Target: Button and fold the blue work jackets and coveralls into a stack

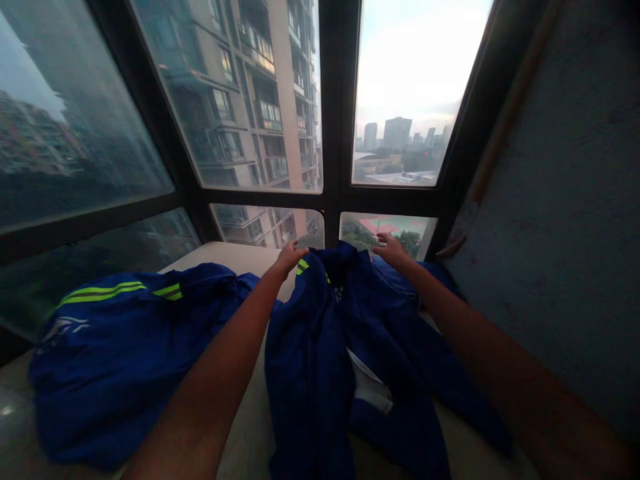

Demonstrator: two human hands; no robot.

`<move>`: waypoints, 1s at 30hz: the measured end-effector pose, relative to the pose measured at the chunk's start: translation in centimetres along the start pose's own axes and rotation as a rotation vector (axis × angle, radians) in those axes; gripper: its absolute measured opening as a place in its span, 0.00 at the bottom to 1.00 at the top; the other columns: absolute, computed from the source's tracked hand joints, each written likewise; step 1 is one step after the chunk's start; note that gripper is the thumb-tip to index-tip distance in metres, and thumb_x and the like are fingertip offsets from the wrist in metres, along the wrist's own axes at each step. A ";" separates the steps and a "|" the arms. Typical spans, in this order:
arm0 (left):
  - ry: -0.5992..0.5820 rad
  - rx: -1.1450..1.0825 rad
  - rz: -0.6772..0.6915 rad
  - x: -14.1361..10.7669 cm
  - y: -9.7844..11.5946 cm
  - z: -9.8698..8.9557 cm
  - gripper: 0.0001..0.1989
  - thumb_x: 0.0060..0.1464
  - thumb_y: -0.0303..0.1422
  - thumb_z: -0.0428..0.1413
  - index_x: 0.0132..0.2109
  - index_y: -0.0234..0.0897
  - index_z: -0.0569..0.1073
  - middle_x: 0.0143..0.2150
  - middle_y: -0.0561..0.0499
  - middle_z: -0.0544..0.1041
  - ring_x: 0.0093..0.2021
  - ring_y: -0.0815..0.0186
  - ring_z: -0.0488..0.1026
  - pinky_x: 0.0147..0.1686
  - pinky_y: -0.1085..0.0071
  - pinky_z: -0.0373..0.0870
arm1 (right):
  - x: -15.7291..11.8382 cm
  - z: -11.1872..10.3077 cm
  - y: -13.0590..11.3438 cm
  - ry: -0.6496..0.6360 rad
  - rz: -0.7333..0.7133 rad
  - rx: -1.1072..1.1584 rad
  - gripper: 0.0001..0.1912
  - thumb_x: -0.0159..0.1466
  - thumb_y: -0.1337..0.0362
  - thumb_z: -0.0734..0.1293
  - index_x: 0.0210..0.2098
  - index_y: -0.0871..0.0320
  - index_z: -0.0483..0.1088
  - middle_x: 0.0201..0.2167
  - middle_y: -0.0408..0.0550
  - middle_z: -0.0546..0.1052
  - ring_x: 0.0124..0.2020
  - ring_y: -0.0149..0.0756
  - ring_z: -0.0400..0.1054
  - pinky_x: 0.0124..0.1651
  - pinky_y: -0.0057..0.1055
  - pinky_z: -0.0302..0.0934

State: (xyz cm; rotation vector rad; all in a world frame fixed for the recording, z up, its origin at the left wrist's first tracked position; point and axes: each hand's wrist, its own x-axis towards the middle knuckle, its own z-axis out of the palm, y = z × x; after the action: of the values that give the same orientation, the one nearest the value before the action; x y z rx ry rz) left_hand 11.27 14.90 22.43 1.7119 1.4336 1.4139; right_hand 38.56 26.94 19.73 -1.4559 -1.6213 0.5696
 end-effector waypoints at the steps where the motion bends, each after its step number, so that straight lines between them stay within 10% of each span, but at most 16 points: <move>1: -0.015 0.028 -0.014 -0.2 -1.1 0.5 0.20 0.62 0.39 0.56 0.57 0.35 0.69 0.56 0.44 0.72 0.51 0.58 0.73 0.49 0.55 0.73 | -1.1 0.8 0.8 -0.023 -0.003 0.005 0.29 0.53 0.72 0.68 0.55 0.65 0.70 0.51 0.59 0.76 0.46 0.42 0.74 0.50 0.37 0.67; 5: -0.073 0.164 -0.064 -4.4 -6.6 2.2 0.18 0.56 0.37 0.61 0.53 0.35 0.73 0.55 0.42 0.73 0.56 0.53 0.71 0.59 0.48 0.65 | -8.3 1.9 5.1 -0.116 -0.007 0.029 0.26 0.53 0.68 0.69 0.52 0.62 0.72 0.51 0.56 0.77 0.46 0.45 0.75 0.50 0.40 0.68; 10: -0.027 0.526 -0.068 -17.8 -13.6 0.6 0.21 0.58 0.40 0.52 0.56 0.36 0.71 0.61 0.39 0.70 0.61 0.50 0.68 0.61 0.46 0.64 | -20.1 0.1 12.7 -0.100 0.152 0.029 0.27 0.55 0.55 0.66 0.52 0.61 0.73 0.50 0.58 0.77 0.48 0.50 0.74 0.50 0.47 0.69; 16: 0.155 0.483 -0.514 -29.0 -16.2 -3.1 0.32 0.53 0.53 0.52 0.56 0.35 0.69 0.49 0.39 0.78 0.44 0.51 0.79 0.43 0.53 0.78 | -30.7 -2.5 18.8 0.004 0.491 0.112 0.25 0.52 0.50 0.68 0.47 0.52 0.75 0.48 0.55 0.80 0.52 0.54 0.73 0.55 0.48 0.67; 30: -0.067 0.178 -0.621 -26.3 -11.9 4.9 0.38 0.48 0.48 0.56 0.61 0.28 0.65 0.53 0.34 0.78 0.54 0.48 0.76 0.54 0.54 0.72 | -32.9 1.6 13.2 -0.147 0.586 0.329 0.34 0.52 0.45 0.68 0.53 0.59 0.73 0.49 0.57 0.79 0.53 0.54 0.72 0.53 0.45 0.68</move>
State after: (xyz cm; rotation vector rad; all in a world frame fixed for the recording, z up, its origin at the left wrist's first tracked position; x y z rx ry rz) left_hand 13.27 -4.14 0.30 1.2227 1.8794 0.9028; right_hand 42.99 -1.33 -1.22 -1.6551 -1.1166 1.2356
